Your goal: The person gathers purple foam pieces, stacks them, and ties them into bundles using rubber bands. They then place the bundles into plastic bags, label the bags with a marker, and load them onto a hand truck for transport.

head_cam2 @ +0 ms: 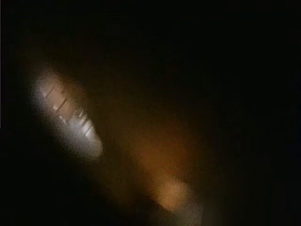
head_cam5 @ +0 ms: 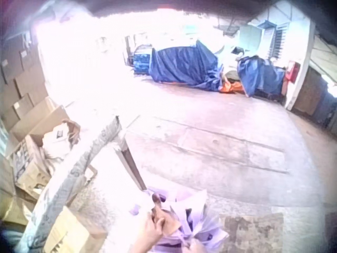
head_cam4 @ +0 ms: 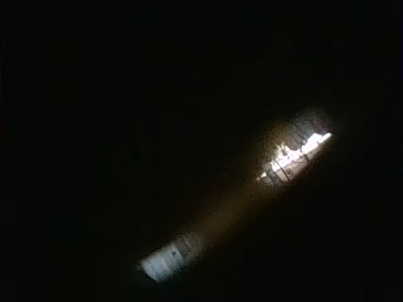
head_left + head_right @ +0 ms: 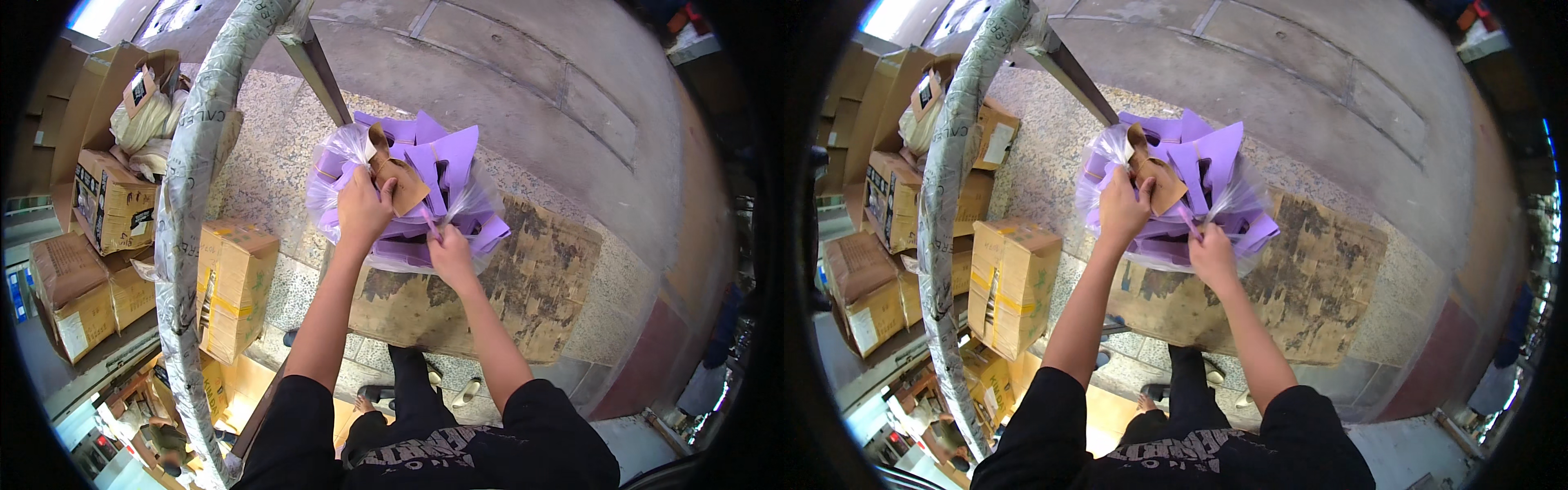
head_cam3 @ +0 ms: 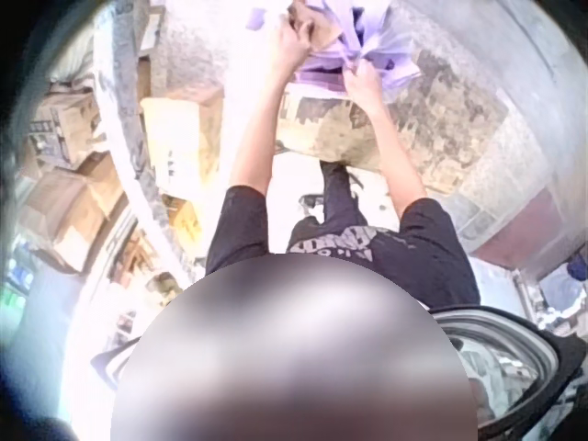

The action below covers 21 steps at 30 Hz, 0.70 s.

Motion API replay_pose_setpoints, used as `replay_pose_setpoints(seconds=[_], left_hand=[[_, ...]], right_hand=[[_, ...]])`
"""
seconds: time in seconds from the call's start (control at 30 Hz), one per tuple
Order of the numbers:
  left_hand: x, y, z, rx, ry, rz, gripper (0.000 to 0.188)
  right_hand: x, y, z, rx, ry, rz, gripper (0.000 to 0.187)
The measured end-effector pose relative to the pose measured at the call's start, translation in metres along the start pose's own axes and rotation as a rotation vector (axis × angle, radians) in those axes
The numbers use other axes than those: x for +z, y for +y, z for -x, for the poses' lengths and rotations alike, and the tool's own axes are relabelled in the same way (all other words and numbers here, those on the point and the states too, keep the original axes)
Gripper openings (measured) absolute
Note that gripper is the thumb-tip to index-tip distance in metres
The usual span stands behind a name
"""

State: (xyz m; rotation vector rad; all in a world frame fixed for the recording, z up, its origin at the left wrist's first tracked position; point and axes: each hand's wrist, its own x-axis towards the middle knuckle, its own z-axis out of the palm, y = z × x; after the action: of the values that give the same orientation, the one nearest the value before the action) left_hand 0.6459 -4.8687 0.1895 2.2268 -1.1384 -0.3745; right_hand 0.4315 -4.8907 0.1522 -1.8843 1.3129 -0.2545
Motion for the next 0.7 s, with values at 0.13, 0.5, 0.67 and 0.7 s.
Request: replay_pose_setpoints(seconds=[0.13, 0.5, 0.67, 0.7], left_hand=[[-0.024, -0.009, -0.001, -0.179, -0.119, 0.151, 0.051], [-0.076, -0.021, 0.024, -0.327, -0.157, 0.086, 0.042], [-0.041, -0.011, 0.041, -0.242, 0.048, 0.08, 0.051], [-0.037, -0.009, 0.042, -0.213, 0.155, 0.009, 0.055]], right_hand=[[-0.081, -0.023, 0.006, 0.241, 0.005, -0.297, 0.023], [-0.077, -0.069, 0.032, 0.366, -0.039, -0.555, 0.019], [-0.06, -0.065, 0.048, 0.354, -0.063, -0.554, 0.017], [-0.059, -0.063, 0.045, 0.281, -0.11, -0.55, 0.016]])
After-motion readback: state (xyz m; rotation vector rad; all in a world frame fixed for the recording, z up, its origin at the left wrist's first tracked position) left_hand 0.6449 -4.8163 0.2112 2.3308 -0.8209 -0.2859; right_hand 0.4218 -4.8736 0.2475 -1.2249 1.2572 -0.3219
